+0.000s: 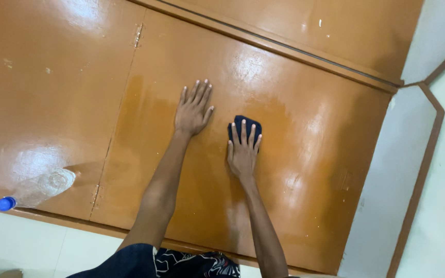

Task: The person pours water from a plastic bottle onto a brown wooden surface and wipes the surface with a dark cloth using both hands.

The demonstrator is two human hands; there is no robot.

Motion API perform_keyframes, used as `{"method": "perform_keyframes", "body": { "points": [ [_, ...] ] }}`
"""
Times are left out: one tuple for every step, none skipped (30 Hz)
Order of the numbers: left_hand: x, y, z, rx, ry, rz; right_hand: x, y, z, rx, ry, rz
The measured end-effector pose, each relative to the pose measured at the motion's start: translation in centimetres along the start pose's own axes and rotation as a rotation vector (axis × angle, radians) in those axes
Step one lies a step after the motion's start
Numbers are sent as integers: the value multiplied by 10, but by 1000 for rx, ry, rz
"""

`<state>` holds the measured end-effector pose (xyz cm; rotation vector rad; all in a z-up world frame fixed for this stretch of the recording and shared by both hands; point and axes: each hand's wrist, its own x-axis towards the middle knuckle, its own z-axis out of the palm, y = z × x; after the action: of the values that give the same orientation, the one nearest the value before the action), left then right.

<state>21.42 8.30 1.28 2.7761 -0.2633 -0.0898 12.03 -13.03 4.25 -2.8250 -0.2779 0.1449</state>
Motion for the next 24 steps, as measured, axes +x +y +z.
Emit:
{"method": "perform_keyframes", "body": {
  "points": [
    [0,1,-1,13,-2,4,16,4,2,1,1,-11],
    [1,1,-3,-2,-26,-10,34,9,4,-1,5,-8],
    [2,0,-5,-17,-51,-24,54,12,8,-3,10,-4],
    [2,0,-6,-34,-77,-44,74,16,10,-4,9,-6],
    [4,1,-7,-27,-84,-40,94,22,12,-19,9,-7],
    [4,1,-8,-15,-91,-40,117,26,14,-30,11,-12],
    [5,1,-8,-2,-97,-40,135,28,16,-40,13,-17],
    [5,1,-8,0,-96,-39,149,29,18,-32,8,6],
    [5,2,-8,2,-95,-39,161,28,19,-25,3,28],
    [5,2,-7,4,-88,-42,168,27,20,-21,2,45],
    [5,1,-7,16,-83,-42,169,25,21,-18,8,48],
    [4,1,-7,25,-82,-38,166,23,22,-17,13,58],
    [3,0,-6,34,-81,-33,162,20,23,-16,18,67],
    [3,-1,-5,19,-88,-42,154,16,24,-14,19,54],
    [3,-2,-3,3,-95,-50,141,11,24,-12,19,40],
    [1,-1,0,-18,-106,-51,122,8,24,-15,18,35],
    [0,-4,3,-13,-81,-29,102,2,25,-8,22,24],
    [2,-6,8,-12,-50,-7,82,-6,25,-6,28,10],
    [1,-8,14,-11,-20,15,59,-14,25,-5,34,-3],
    [4,-13,17,-109,49,32,39,-24,24,3,8,-9],
    [5,-19,21,-207,116,50,19,-32,21,10,-17,-15],
    [-1,-25,26,-306,170,62,-5,-40,20,9,-38,-11],
    [-7,-29,30,-344,228,24,-26,-47,18,9,-60,-7],
    [-11,-34,31,-377,287,-13,-35,-52,17,12,-77,-5]
  ]
}}
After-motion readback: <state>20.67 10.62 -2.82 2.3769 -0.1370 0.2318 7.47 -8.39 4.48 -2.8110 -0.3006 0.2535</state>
